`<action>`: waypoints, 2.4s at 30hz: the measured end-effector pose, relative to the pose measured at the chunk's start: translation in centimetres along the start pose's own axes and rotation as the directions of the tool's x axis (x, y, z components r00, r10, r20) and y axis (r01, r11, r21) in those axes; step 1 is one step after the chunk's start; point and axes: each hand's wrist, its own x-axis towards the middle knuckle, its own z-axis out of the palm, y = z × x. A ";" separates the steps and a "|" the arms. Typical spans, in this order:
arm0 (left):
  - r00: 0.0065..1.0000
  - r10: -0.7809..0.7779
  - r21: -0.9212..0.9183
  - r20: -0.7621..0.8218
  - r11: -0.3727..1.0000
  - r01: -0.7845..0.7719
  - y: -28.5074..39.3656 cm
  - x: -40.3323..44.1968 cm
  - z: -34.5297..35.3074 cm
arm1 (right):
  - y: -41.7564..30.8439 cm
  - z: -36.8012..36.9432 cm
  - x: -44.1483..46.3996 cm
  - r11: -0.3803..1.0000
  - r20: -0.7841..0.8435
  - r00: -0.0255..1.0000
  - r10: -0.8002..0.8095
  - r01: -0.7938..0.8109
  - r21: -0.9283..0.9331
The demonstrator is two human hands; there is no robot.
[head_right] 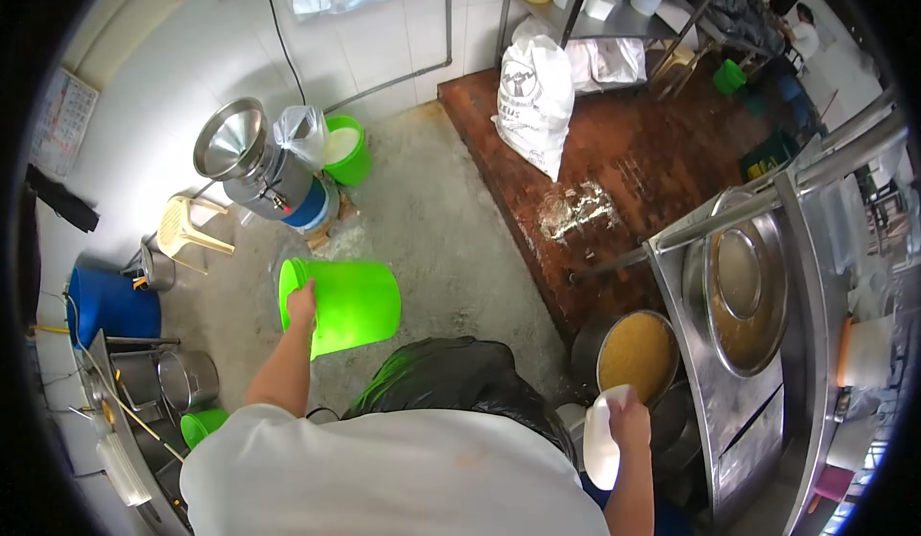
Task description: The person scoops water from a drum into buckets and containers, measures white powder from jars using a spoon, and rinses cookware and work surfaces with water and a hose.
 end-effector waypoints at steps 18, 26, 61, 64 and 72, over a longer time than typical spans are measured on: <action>0.866 0.355 -0.691 0.353 0.723 -0.015 10.4 -3.2 7.7 | -25.8 -18.9 12.9 0.862 -0.007 0.945 -0.326 0.294 -0.414; 0.703 0.318 -0.539 0.637 0.835 0.110 11.3 -3.1 13.2 | -7.0 -0.3 4.6 0.994 0.067 0.996 0.059 -0.065 0.090; -0.249 0.464 -0.316 0.850 0.070 -0.946 17.5 -26.6 29.8 | 8.3 15.9 -17.3 0.255 -0.086 0.382 0.920 -0.421 0.871; -0.398 0.404 -0.391 0.823 -0.105 -0.914 18.0 -31.1 29.5 | 15.5 19.2 -18.1 0.316 -0.296 0.130 0.946 -0.179 0.932; -0.609 0.255 -0.565 0.751 -0.230 -0.793 22.2 -44.8 29.0 | 25.2 2.0 -33.7 0.506 -0.284 -0.505 0.815 0.381 0.774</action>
